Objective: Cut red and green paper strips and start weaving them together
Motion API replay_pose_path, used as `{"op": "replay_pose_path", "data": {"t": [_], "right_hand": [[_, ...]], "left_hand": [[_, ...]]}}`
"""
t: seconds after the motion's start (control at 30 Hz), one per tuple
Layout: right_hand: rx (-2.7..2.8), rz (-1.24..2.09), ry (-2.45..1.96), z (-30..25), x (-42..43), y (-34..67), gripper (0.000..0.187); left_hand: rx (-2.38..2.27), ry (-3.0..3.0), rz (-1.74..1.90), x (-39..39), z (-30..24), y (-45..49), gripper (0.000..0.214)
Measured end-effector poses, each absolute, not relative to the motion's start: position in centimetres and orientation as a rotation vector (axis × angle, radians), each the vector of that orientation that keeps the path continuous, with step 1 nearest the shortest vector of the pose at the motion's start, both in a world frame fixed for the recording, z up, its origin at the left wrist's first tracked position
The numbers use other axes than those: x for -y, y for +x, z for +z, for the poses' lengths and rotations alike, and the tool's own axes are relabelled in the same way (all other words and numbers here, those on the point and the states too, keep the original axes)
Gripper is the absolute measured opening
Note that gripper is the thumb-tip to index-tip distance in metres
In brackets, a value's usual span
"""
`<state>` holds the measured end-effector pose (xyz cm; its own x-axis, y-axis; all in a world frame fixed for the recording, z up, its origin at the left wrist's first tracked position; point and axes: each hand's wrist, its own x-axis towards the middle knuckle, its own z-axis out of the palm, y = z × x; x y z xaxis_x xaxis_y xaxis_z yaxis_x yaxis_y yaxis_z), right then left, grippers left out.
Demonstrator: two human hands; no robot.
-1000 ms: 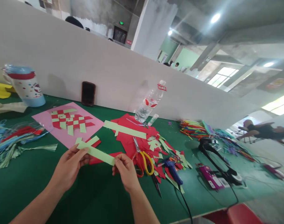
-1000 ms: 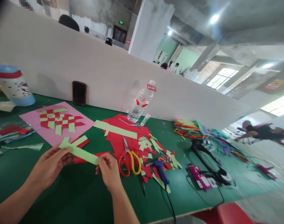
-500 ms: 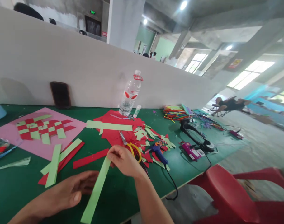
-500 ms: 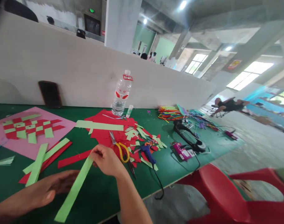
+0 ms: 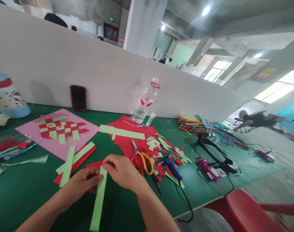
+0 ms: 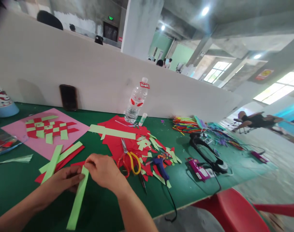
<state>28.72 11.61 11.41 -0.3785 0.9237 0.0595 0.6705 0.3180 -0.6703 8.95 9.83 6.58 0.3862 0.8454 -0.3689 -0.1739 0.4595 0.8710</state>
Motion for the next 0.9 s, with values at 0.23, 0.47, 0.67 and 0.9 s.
{"op": "replay_pose_path", "data": {"t": [0.23,0.47,0.67,0.9], "right_hand": [[1.973,0.293,-2.087,10.2,-12.0,35.2,0.028],[1.969,0.289,-2.392,8.4,-11.2,36.9,0.039],[1.958,0.333,-2.459,8.6,-11.4,36.4,0.049],[1.918,0.358,-2.465,8.7,-11.5,36.4,0.063]], "left_hand": [[-0.943,0.748,0.918,-10.8,6.7,7.3,0.037],[-0.989,0.664,1.002,-11.2,6.4,7.2,0.040],[-1.013,0.670,1.002,-11.2,6.3,7.1,0.041],[-1.019,0.668,1.029,-11.2,6.4,7.0,0.044]]}}
